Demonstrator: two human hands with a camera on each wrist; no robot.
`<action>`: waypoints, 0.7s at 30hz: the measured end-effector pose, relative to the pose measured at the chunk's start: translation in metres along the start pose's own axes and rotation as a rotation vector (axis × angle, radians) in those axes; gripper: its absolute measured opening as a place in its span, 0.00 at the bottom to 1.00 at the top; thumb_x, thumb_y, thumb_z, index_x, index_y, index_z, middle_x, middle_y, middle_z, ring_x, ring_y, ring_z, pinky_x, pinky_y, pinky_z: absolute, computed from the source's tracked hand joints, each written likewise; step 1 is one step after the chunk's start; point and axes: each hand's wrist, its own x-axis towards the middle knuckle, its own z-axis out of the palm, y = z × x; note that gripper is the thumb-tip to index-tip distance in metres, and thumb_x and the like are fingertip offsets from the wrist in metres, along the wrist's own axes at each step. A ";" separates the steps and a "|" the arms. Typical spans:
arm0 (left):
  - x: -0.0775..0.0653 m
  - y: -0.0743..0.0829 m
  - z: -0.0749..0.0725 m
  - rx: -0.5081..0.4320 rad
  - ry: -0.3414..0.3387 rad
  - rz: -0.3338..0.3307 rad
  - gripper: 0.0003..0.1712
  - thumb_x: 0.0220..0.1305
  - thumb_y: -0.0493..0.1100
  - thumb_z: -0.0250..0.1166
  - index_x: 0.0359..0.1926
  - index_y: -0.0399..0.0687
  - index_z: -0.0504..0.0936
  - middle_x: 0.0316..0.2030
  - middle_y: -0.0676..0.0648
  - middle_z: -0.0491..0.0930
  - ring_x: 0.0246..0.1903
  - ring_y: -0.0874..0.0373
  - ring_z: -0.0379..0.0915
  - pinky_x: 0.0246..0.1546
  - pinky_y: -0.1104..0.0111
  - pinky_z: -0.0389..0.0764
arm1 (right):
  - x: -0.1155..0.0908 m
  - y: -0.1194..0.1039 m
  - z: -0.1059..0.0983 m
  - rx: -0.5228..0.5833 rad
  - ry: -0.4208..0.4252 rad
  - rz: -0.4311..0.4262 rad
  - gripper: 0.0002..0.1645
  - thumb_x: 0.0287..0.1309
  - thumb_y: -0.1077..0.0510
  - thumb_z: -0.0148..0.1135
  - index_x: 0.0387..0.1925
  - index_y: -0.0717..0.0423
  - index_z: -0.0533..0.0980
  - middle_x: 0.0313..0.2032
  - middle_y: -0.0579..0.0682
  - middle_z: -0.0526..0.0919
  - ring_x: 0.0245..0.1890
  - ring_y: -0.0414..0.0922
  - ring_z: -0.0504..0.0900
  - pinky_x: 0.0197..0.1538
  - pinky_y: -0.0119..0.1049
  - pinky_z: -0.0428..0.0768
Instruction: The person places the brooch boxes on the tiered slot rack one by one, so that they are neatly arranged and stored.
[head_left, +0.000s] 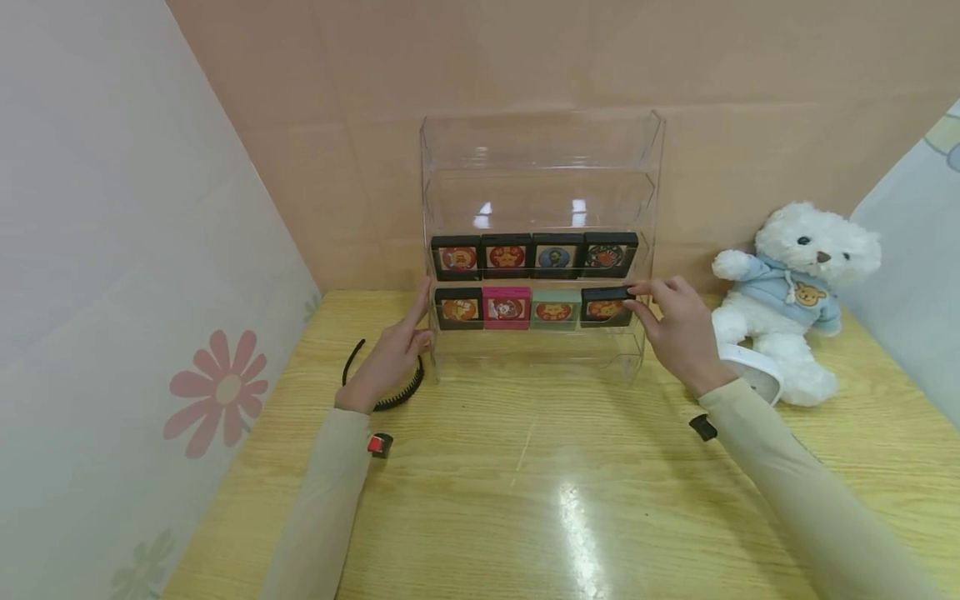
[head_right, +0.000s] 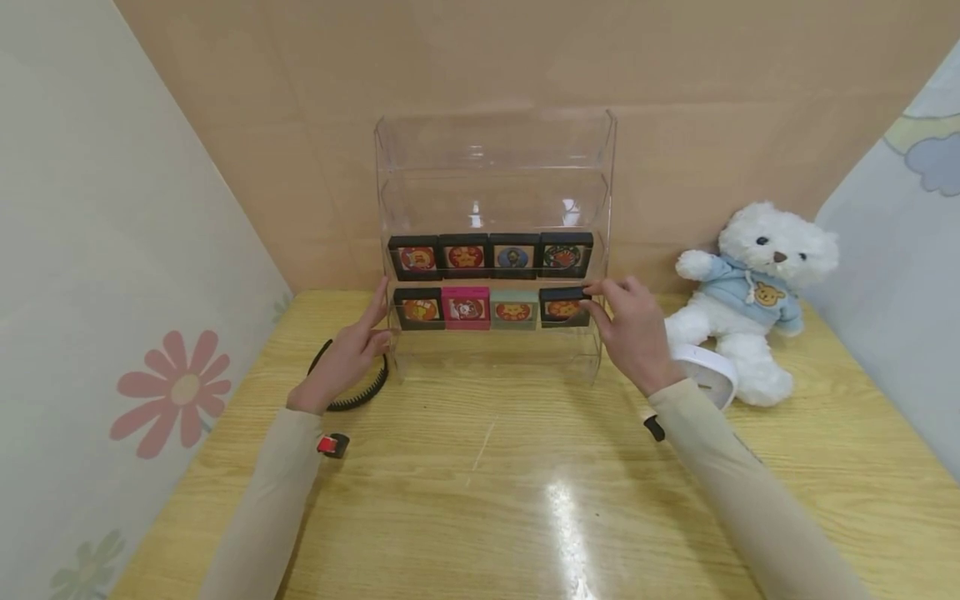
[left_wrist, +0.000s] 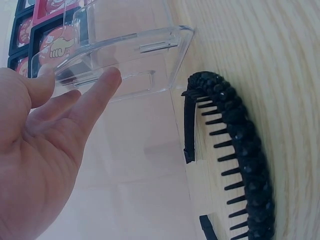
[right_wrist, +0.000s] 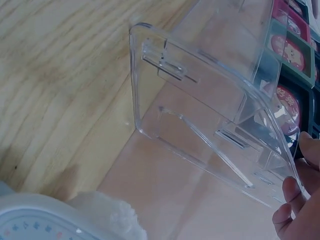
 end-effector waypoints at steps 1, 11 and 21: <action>-0.001 0.000 0.000 -0.004 -0.001 -0.006 0.50 0.78 0.34 0.51 0.80 0.75 0.30 0.75 0.37 0.56 0.57 0.46 0.78 0.53 0.54 0.82 | -0.001 0.000 0.000 -0.006 -0.002 -0.008 0.13 0.55 0.65 0.75 0.41 0.63 0.81 0.36 0.56 0.84 0.28 0.51 0.72 0.28 0.43 0.66; 0.000 0.003 0.001 -0.014 -0.010 0.003 0.50 0.78 0.34 0.51 0.80 0.74 0.30 0.75 0.38 0.54 0.57 0.46 0.78 0.55 0.54 0.81 | -0.003 0.001 -0.005 -0.054 -0.017 -0.066 0.13 0.56 0.66 0.74 0.43 0.64 0.82 0.34 0.59 0.84 0.31 0.57 0.76 0.31 0.51 0.74; -0.001 0.004 0.000 -0.009 -0.014 -0.019 0.50 0.78 0.34 0.51 0.80 0.76 0.30 0.75 0.36 0.56 0.56 0.46 0.79 0.54 0.54 0.82 | -0.003 0.002 -0.004 -0.042 -0.060 -0.090 0.12 0.58 0.67 0.72 0.43 0.62 0.82 0.37 0.58 0.83 0.34 0.55 0.76 0.30 0.48 0.76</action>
